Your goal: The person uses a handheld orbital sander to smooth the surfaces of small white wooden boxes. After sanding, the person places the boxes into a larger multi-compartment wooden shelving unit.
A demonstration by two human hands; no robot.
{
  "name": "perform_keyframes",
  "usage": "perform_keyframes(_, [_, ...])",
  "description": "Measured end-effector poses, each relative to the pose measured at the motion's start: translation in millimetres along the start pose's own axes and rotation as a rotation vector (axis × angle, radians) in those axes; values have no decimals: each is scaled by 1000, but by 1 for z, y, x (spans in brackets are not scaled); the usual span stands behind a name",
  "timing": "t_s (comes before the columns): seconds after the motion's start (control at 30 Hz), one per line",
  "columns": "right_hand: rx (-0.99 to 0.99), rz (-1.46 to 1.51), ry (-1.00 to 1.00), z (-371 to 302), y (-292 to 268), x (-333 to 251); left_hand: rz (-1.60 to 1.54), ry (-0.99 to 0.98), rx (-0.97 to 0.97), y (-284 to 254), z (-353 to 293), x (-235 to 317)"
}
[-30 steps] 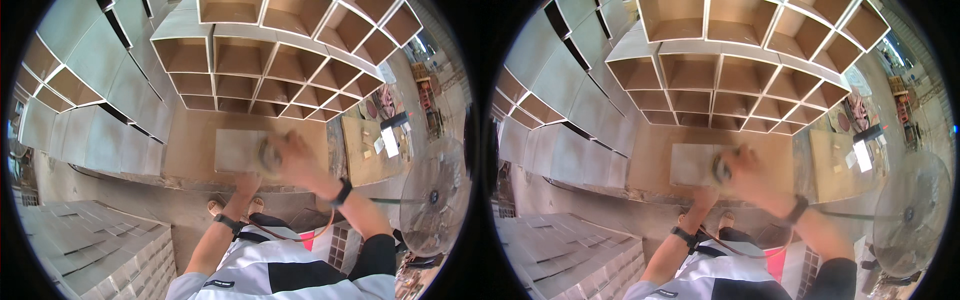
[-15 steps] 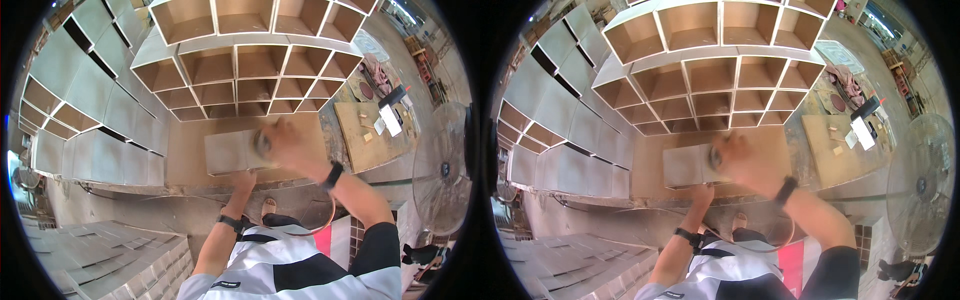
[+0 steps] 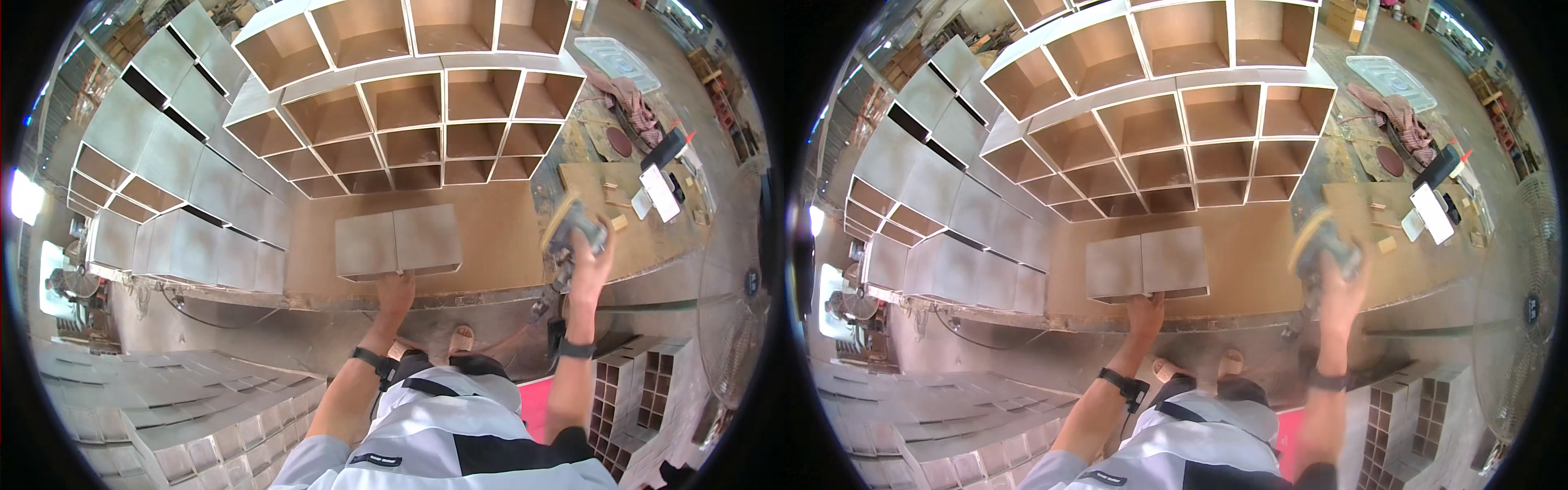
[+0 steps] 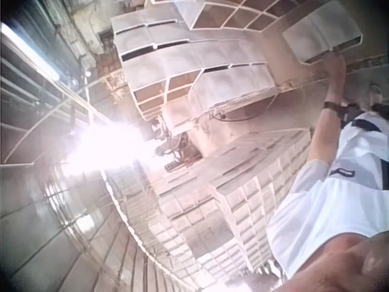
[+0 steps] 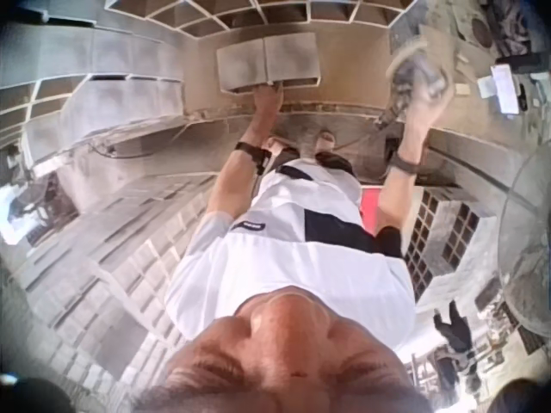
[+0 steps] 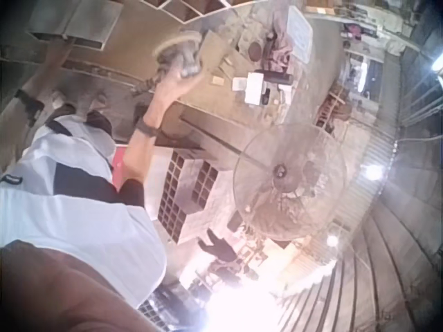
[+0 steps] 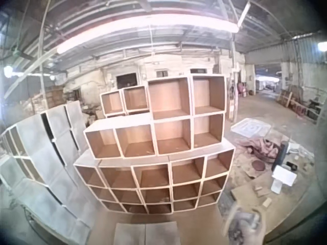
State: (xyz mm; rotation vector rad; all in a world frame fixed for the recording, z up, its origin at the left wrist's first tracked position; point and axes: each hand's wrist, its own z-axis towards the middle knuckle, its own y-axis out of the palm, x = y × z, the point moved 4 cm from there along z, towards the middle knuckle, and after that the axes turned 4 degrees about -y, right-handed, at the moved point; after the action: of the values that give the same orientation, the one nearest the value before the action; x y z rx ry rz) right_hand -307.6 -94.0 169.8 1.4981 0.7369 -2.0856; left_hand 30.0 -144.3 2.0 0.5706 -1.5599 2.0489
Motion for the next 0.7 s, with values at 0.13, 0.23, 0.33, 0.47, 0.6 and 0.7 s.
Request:
perform_keyframes(0.13, [388, 549, 278, -29, -39, 49, -52, -112, 29, -7, 4, 3])
perform_keyframes(0.23, [303, 740, 580, -40, -52, 80, 43, -124, 48, -18, 11, 8])
perform_keyframes(0.33, [233, 908, 547, -41, -58, 107, -104, -287, 109, -43, 17, 12])
perform_keyframes(0.47, [124, 1060, 481, -38, -51, 111, -1129, -706, 80, -85, 21, 37])
perform_keyframes(0.6, [-68, 1165, 416, -31, -36, 103, -1732, -647, -38, -93, 14, 43])
perform_keyframes(0.7, [-172, 1105, 463, -33, -27, 94, -2044, -531, -142, -89, 6, 39])
